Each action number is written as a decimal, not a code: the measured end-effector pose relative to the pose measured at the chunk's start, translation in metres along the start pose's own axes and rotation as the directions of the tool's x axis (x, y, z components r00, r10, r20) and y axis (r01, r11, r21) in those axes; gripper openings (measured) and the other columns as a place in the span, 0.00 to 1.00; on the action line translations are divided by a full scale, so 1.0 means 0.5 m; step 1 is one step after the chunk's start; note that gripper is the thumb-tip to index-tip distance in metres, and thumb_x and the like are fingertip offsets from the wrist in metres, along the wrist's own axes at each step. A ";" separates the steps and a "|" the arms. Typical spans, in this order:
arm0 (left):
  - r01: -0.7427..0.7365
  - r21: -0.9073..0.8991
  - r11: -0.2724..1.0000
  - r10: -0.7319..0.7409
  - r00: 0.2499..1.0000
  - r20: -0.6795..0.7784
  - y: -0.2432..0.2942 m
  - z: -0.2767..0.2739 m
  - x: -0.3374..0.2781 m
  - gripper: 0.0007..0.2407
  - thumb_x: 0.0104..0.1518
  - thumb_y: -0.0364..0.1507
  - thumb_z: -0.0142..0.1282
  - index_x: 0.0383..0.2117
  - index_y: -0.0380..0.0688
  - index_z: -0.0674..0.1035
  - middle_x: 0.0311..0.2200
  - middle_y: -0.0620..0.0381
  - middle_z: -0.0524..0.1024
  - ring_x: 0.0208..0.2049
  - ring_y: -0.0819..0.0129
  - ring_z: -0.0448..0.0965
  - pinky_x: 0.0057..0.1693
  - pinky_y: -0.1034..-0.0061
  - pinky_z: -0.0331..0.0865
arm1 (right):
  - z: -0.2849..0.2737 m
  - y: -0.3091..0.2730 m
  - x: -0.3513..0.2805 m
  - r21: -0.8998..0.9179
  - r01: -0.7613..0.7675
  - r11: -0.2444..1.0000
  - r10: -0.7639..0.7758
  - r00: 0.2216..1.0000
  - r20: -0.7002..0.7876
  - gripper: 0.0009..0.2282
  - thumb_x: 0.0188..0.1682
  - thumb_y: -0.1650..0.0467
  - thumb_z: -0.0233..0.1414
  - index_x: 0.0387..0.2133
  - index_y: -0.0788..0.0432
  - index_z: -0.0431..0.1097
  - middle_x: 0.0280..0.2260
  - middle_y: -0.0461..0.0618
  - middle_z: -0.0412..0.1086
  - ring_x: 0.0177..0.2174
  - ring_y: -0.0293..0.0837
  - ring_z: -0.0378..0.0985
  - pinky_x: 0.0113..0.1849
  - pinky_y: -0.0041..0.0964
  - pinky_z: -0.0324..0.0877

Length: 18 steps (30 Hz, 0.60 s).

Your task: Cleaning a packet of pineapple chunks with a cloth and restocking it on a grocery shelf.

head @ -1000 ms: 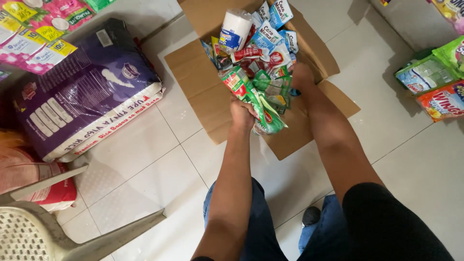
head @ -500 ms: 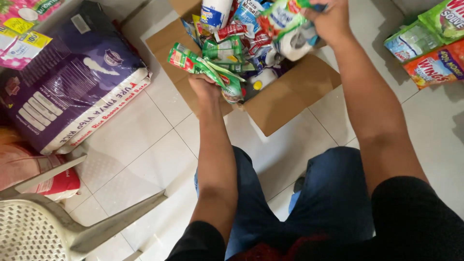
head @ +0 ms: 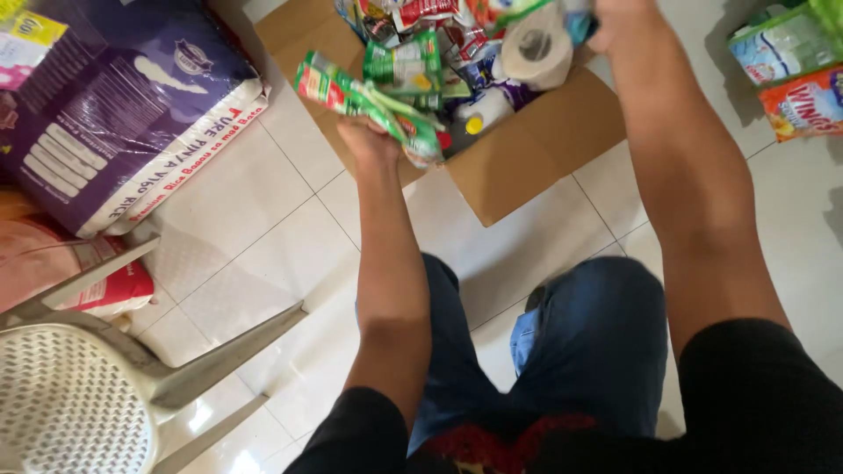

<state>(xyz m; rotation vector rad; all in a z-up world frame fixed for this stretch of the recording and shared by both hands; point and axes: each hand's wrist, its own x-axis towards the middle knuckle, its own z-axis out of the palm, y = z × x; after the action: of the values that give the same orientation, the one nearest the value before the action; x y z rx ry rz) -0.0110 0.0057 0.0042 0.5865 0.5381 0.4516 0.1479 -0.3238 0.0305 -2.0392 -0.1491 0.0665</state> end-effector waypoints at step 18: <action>0.207 0.021 0.978 -0.208 0.977 0.036 0.087 -0.051 -0.237 0.18 0.22 0.20 0.44 0.25 0.29 0.77 0.26 0.42 0.76 0.29 0.52 0.73 0.41 0.73 0.69 | 0.082 0.011 0.023 -0.637 0.441 0.632 -0.278 0.897 0.345 0.10 0.41 0.73 0.62 0.37 0.60 0.80 0.36 0.59 0.74 0.29 0.59 0.75 0.30 0.50 0.70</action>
<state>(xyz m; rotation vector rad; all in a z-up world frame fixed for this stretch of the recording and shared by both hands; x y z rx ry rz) -0.1277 -0.0158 0.0540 0.5475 0.5604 0.2375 0.1550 -0.2884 0.0069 -2.7258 -0.8444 -0.0341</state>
